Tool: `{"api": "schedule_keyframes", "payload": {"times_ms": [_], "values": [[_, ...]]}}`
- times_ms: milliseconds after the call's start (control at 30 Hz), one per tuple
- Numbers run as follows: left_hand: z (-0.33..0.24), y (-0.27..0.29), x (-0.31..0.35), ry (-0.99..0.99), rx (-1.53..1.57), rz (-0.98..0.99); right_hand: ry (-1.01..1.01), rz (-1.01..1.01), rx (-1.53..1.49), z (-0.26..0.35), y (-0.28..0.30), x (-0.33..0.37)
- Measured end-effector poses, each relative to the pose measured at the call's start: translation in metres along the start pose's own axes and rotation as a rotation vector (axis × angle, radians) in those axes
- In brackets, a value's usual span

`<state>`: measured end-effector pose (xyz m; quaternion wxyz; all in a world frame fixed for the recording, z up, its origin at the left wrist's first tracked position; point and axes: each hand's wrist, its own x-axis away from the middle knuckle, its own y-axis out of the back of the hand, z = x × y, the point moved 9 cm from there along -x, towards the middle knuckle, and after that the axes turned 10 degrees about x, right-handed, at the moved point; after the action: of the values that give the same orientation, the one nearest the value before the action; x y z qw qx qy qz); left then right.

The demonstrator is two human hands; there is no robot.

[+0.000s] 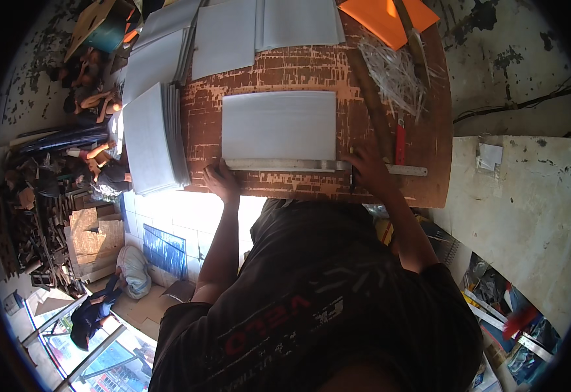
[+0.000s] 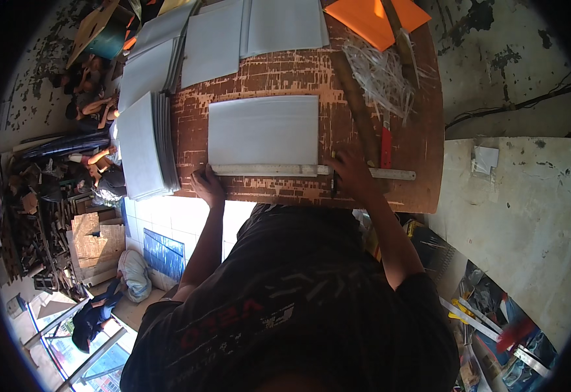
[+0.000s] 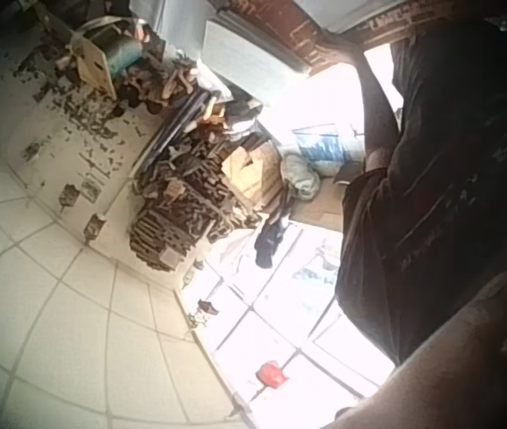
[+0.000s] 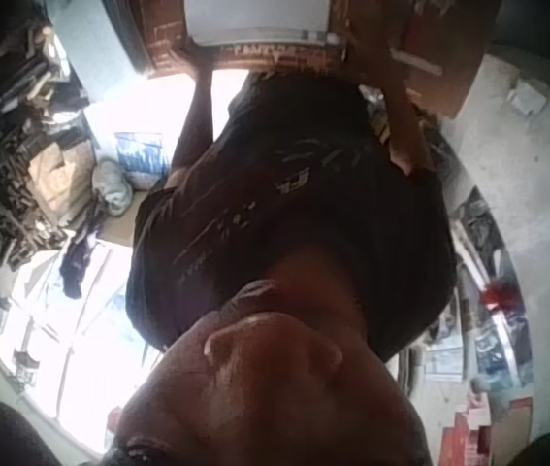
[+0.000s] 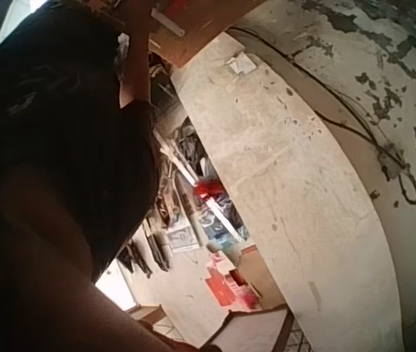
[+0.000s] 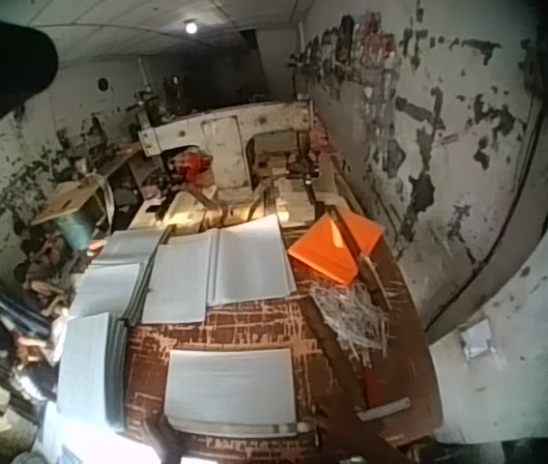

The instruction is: The person measures a stack of paper with a ruler, marks it with a pen, and then cuts individual sheets with a pair of shears on a wooden table.

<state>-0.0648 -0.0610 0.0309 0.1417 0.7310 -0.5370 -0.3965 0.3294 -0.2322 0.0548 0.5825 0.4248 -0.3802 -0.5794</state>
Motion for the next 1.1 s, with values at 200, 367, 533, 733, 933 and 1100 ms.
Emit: {"api": "schedule_keyframes", "payload": {"times_ms": [200,367,533,733,933,1100], "values": [[0.007,-0.001,-0.002,0.109,0.056,0.027,-0.080,0.015,-0.186,-0.006,0.023,0.002],[0.005,-0.001,-0.002,0.081,0.057,0.018,-0.259,-0.238,-0.338,-0.046,0.085,0.015],[0.008,-0.001,-0.001,0.085,0.027,0.013,-0.676,-0.579,-0.234,-0.142,0.109,0.036],[0.011,-0.008,-0.005,0.165,0.001,0.076,-0.746,-0.504,-0.081,-0.215,0.073,0.030],[0.015,-0.009,-0.009,0.212,0.170,0.037,-0.681,-0.470,0.049,-0.223,0.064,0.032],[-0.012,0.003,-0.017,-0.079,0.012,-0.120,-0.466,-0.475,0.335,-0.185,0.081,0.035]]}}
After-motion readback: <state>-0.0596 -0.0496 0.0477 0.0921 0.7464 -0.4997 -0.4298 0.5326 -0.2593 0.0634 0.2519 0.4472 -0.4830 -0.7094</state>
